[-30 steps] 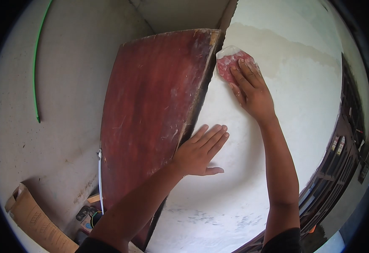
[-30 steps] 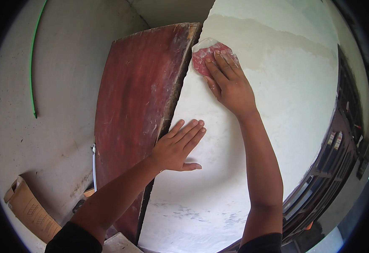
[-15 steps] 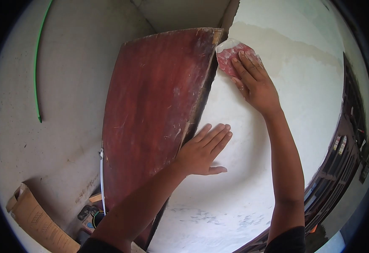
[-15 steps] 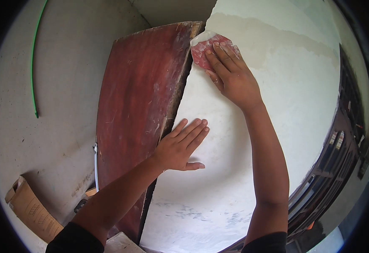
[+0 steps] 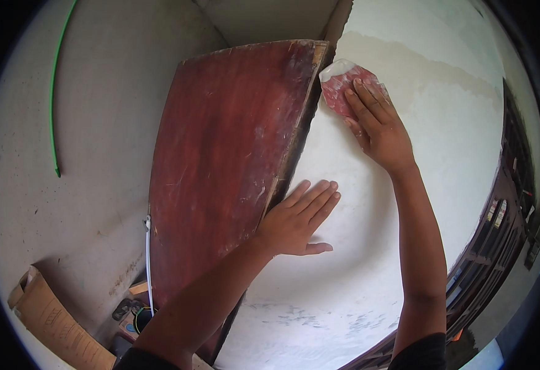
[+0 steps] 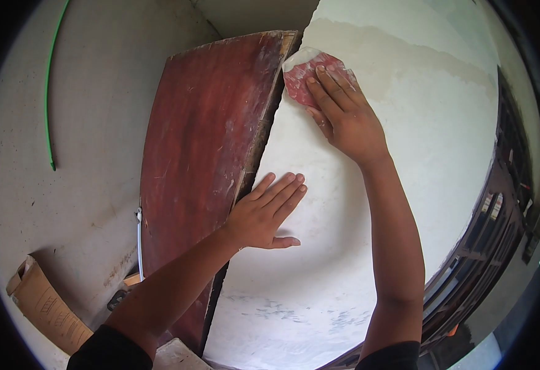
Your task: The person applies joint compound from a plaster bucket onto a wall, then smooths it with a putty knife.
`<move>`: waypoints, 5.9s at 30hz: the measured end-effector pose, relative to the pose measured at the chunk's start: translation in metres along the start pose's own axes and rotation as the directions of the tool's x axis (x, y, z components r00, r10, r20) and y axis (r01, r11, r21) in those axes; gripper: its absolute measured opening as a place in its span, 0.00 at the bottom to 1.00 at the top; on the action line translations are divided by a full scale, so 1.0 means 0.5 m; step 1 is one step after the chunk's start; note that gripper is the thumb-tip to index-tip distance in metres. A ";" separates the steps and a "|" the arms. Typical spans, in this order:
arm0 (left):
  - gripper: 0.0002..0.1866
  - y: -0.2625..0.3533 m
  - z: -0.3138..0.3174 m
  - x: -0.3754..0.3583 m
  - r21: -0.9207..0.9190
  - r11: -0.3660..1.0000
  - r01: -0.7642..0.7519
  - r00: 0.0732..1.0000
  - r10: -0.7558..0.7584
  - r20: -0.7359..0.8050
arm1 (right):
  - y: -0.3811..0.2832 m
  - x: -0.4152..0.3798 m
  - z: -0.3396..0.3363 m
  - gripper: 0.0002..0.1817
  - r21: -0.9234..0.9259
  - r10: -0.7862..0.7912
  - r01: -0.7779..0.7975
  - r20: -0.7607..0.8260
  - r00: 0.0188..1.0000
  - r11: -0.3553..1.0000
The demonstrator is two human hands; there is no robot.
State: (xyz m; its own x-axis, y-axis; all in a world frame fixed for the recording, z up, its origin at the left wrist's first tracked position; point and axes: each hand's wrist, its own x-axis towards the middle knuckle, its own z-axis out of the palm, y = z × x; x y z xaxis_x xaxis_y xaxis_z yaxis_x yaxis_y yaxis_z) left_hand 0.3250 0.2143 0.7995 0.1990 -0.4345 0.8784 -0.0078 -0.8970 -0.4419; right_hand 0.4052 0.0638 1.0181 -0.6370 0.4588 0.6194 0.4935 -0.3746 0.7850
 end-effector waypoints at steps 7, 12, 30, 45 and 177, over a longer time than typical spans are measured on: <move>0.52 -0.003 -0.001 0.001 0.012 1.000 -0.008 1.000 0.008 0.001 | 0.020 -0.027 -0.006 0.27 -0.019 -0.038 0.040 0.083 0.996 0.999; 0.51 -0.001 -0.004 0.002 0.001 1.000 -0.005 1.000 0.005 0.000 | 0.025 -0.062 -0.032 0.29 -0.015 -0.029 0.029 0.032 0.999 0.999; 0.52 0.002 -0.001 0.001 -0.028 1.000 0.007 1.000 -0.006 0.015 | -0.045 -0.065 -0.028 0.28 0.039 -0.019 0.017 0.048 0.999 0.999; 0.51 0.000 -0.001 0.003 0.025 1.000 -0.009 1.000 0.009 0.004 | -0.051 -0.080 -0.006 0.30 0.008 -0.039 0.038 0.061 0.997 0.999; 0.52 -0.002 0.002 0.001 0.019 1.000 0.008 0.999 -0.009 0.046 | -0.084 -0.010 -0.008 0.15 0.617 0.881 -0.780 0.305 0.361 0.107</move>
State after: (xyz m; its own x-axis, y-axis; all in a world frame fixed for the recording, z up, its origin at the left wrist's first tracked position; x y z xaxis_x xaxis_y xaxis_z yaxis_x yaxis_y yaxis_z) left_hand 0.3261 0.2152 0.8000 0.2436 -0.4223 0.8731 0.0126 -0.8987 -0.4383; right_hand 0.3855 0.0741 0.9819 0.3850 0.0811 0.9193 0.9146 0.0995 -0.3918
